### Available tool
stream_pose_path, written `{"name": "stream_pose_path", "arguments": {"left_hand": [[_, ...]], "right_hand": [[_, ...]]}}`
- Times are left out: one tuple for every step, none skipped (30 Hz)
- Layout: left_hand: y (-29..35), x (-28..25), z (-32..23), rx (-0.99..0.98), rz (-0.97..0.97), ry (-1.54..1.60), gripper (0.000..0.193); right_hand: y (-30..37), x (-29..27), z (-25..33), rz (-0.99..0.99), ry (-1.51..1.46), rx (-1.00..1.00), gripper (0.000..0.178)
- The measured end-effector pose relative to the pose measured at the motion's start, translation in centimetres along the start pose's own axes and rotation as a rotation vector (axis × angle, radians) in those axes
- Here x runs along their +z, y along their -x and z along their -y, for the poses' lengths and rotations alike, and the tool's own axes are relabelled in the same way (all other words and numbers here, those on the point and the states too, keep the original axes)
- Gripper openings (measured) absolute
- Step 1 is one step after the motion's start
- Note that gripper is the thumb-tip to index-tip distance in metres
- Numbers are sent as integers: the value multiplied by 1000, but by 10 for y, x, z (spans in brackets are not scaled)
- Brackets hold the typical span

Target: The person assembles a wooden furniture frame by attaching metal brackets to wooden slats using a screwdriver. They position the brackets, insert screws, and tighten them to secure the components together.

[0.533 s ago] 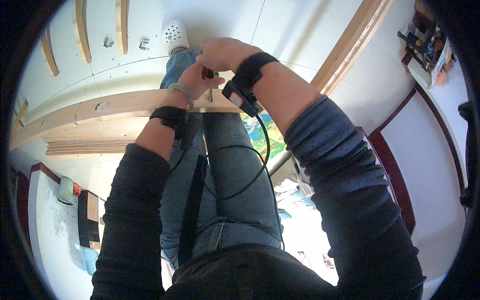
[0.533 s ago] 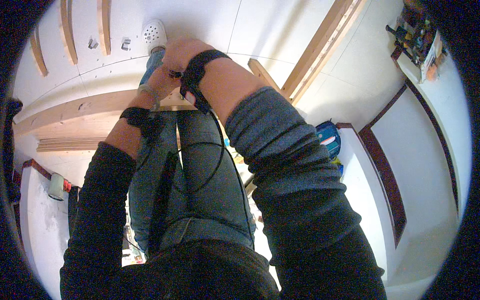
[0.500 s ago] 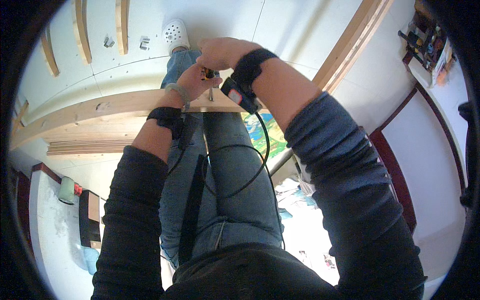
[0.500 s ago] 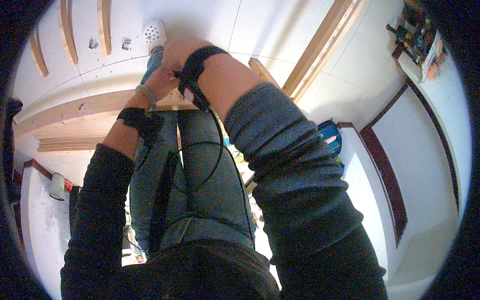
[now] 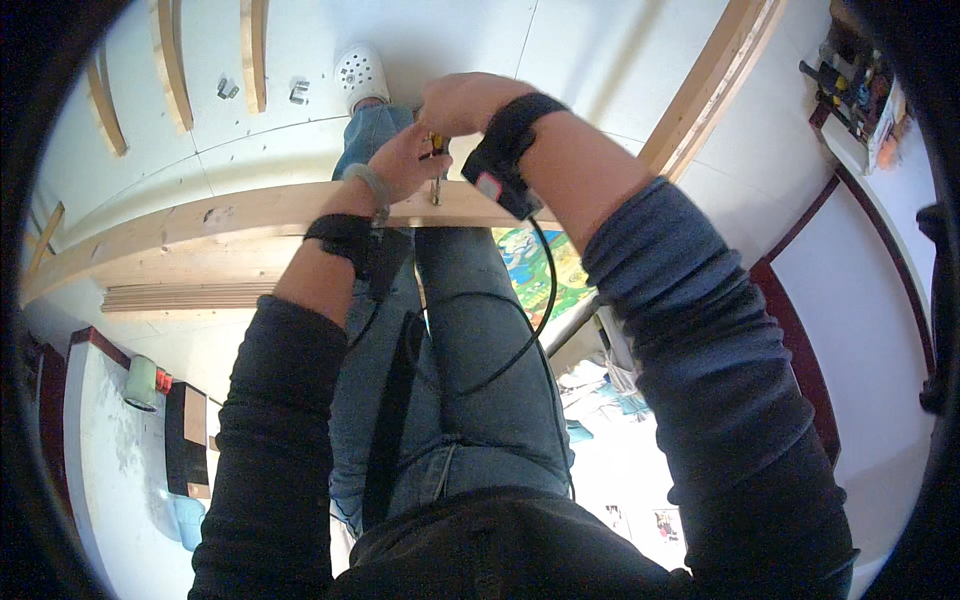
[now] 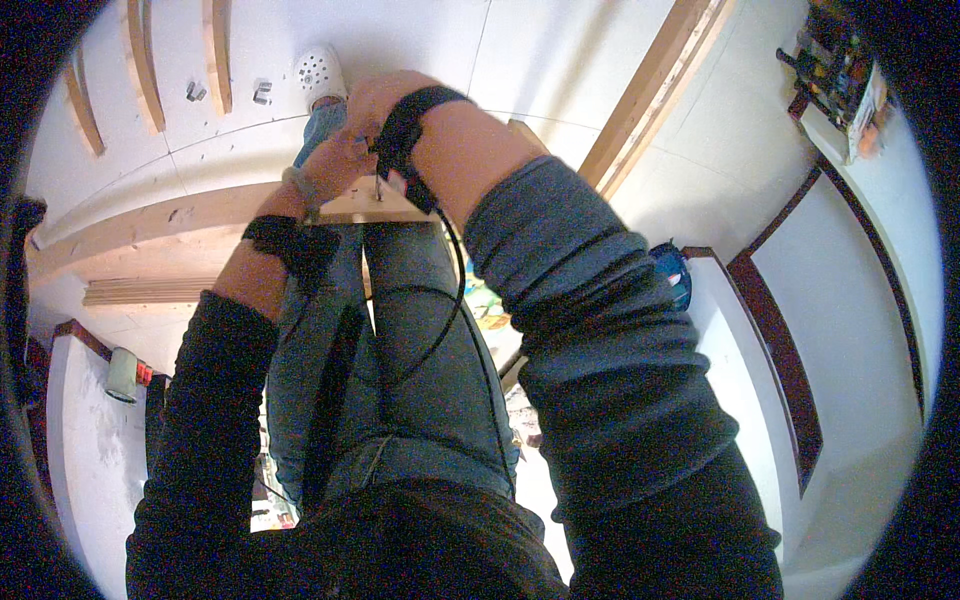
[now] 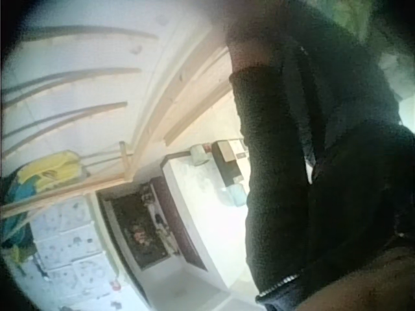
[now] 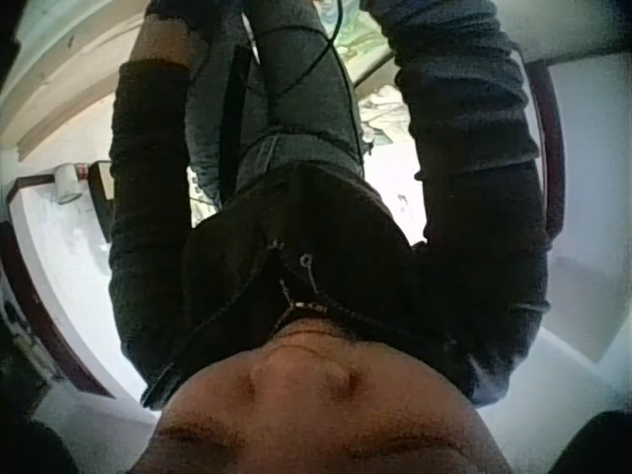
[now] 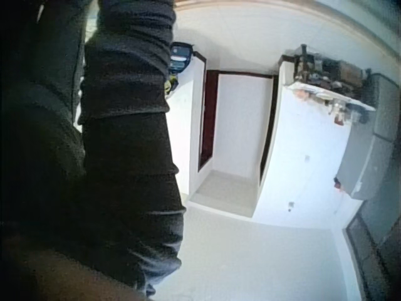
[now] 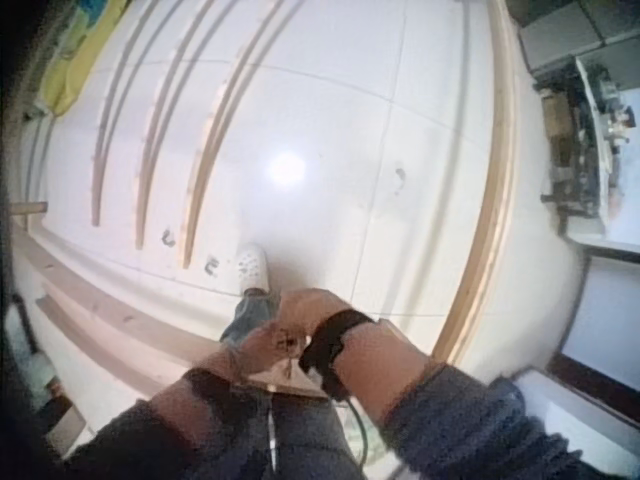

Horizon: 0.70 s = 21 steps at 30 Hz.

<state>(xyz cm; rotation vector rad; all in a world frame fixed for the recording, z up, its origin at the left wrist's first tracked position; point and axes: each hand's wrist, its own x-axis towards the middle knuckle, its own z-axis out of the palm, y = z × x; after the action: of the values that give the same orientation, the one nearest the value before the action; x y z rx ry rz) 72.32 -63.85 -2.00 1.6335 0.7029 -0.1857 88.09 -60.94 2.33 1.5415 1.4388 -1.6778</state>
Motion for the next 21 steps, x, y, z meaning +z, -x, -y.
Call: {"name": "stream_pose_path", "arguments": {"left_hand": [[0,-5,1,-95,90,149,29],[1,-8,1,-147,167,349,28],[-1,-9,0,-91,127,330,28],[-2,-9,-1,-115,121,244,30],[-5,-7,-2,-158,136,165,33],[-9,-4,-2,-186,138,73,36],[-10,1,-3,-229,64,30,34],[-10,7,-3,-263,-20,-26,33],[-9,11,-1,-300,-103,-82,32],[-8,12,3,-210,-62,17,31],[-8,11,8,-119,-24,111,30],[-6,9,12,-78,12,164,29],[-5,7,15,-38,49,219,28],[-2,5,17,-52,84,234,28],[1,2,18,-58,113,257,27],[3,1,17,-76,108,248,28],[4,0,14,-88,97,246,29],[4,1,10,-51,58,262,30],[0,3,6,-116,95,72,30],[-4,5,3,-132,105,-99,30],[-9,8,-1,-160,119,-280,30]], "right_hand": [[-4,-3,-1,74,47,-58,40],[-5,-4,-2,139,98,-65,40],[-4,-3,-2,114,60,-63,39],[-3,-3,-1,78,31,-12,39],[-1,-1,0,37,6,42,39],[3,0,1,-4,-18,96,39],[8,3,3,-86,-3,136,43],[11,5,4,-112,13,137,41],[12,6,6,-136,27,135,39],[13,6,6,-161,40,130,38],[13,4,7,-113,57,64,37],[11,1,6,-65,73,-1,37],[10,-1,6,-14,86,-63,36],[8,-3,6,26,67,-108,36],[6,-6,7,64,49,-152,35],[5,-8,8,111,43,-165,34],[7,-7,9,62,66,-177,30],[9,-7,11,32,43,-152,29],[12,-5,12,33,43,-76,28],[16,-3,13,27,33,-27,27],[18,1,14,-45,62,9,27]]}}
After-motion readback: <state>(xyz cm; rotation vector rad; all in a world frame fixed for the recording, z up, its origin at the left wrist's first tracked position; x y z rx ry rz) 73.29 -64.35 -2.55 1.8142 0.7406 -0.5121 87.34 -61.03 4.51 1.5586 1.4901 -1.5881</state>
